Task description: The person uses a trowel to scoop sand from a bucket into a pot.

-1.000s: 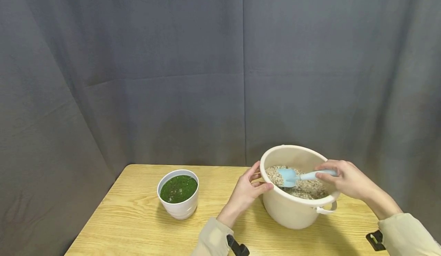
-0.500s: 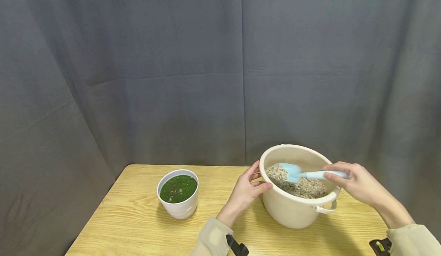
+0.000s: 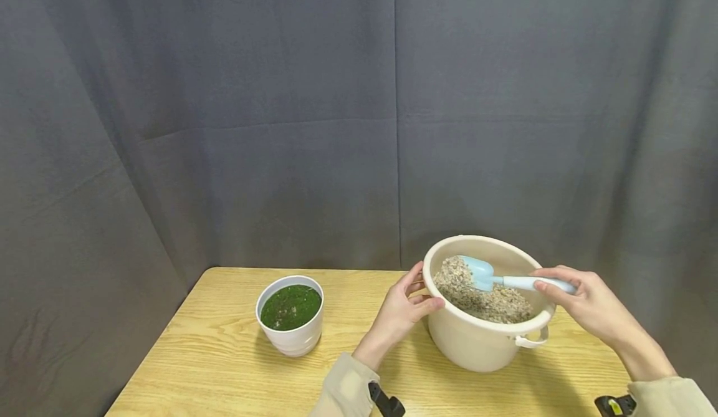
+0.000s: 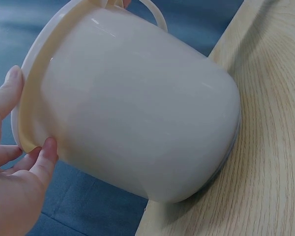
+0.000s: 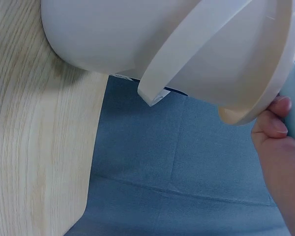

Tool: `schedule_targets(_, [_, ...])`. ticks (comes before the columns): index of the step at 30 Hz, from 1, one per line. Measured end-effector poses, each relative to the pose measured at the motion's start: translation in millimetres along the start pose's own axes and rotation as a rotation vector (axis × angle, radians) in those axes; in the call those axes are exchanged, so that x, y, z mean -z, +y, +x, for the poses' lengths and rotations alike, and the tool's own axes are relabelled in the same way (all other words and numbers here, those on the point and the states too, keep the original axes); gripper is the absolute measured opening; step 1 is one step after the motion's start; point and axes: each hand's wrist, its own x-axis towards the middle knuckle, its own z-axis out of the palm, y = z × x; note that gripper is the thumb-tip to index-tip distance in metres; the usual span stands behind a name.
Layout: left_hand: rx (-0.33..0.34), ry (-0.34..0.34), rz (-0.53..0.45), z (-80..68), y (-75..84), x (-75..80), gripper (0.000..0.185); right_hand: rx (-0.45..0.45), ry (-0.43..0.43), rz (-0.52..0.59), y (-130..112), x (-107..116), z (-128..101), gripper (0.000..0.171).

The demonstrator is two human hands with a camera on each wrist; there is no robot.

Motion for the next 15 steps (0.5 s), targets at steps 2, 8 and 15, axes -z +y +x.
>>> schedule_targets(2, [-0.001,0.001,0.001,0.1,-0.6,-0.6,0.078,-0.004,0.004,-0.001,0,0,-1,0.019])
schedule_targets(8, [-0.006,-0.010,-0.006,0.6,-1.4,-1.2,0.078,-0.032,0.002,-0.010,-4,2,-2,0.022])
schedule_targets(15, [0.002,-0.019,0.001,-1.5,2.1,3.8,0.079,-0.059,0.015,-0.012,-15,1,0,0.025])
